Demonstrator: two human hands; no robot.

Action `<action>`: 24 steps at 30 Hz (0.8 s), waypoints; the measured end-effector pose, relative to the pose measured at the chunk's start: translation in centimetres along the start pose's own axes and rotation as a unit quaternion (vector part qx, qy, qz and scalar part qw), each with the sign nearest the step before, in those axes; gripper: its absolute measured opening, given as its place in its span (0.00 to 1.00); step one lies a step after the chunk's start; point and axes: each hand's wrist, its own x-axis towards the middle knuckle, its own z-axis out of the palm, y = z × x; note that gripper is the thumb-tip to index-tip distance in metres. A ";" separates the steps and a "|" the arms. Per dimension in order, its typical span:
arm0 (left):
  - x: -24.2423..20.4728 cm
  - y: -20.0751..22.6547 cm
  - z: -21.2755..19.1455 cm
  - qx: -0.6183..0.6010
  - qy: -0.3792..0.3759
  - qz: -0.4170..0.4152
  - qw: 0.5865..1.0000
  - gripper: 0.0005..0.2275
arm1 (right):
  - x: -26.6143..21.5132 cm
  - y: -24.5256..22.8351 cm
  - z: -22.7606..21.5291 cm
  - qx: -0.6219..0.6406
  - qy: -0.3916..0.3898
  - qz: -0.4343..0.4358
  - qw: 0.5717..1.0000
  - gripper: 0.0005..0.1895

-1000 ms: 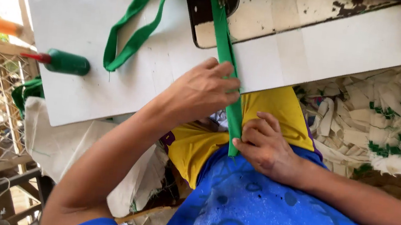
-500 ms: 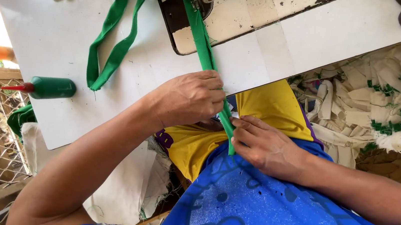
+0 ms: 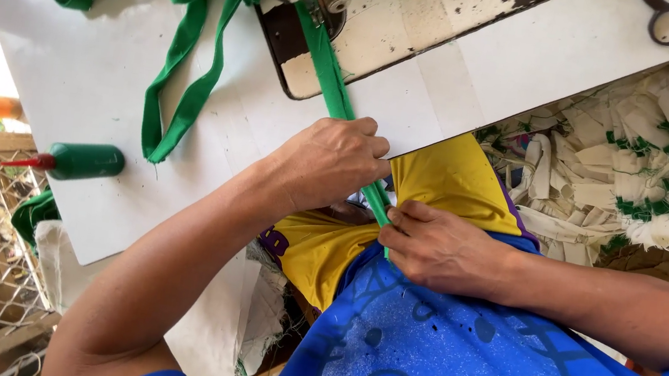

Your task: Folding and sewing green fabric strips using an industrial sewing machine.

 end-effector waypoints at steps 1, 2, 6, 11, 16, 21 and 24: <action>0.1 0.0 0.3 0.012 -0.009 -0.002 1.000 0.04 | 0.0 -0.2 0.2 0.012 0.012 0.006 1.000 0.10; 0.2 0.0 0.7 0.023 -0.018 -0.005 1.000 0.05 | 0.1 -0.3 0.4 0.024 0.024 0.012 0.999 0.10; -0.4 -0.1 2.0 0.018 -0.019 -0.012 1.000 0.04 | -0.6 -0.6 0.9 0.049 0.046 0.053 0.996 0.16; -0.6 0.4 3.0 -0.036 0.015 -0.055 0.998 0.05 | -2.5 -0.8 2.8 0.139 0.120 0.172 0.968 0.39; -1.0 1.0 3.8 -0.033 0.074 -0.088 0.993 0.08 | -2.1 -0.8 2.3 0.202 0.110 0.156 0.960 0.11; -5.0 1.3 5.9 -0.135 0.248 -0.252 0.926 0.05 | -1.7 -1.7 1.5 0.211 0.107 0.140 0.962 0.13; -5.4 1.9 4.1 -0.145 0.205 -0.352 0.902 0.04 | -0.3 -2.2 1.3 0.153 0.062 0.099 0.981 0.11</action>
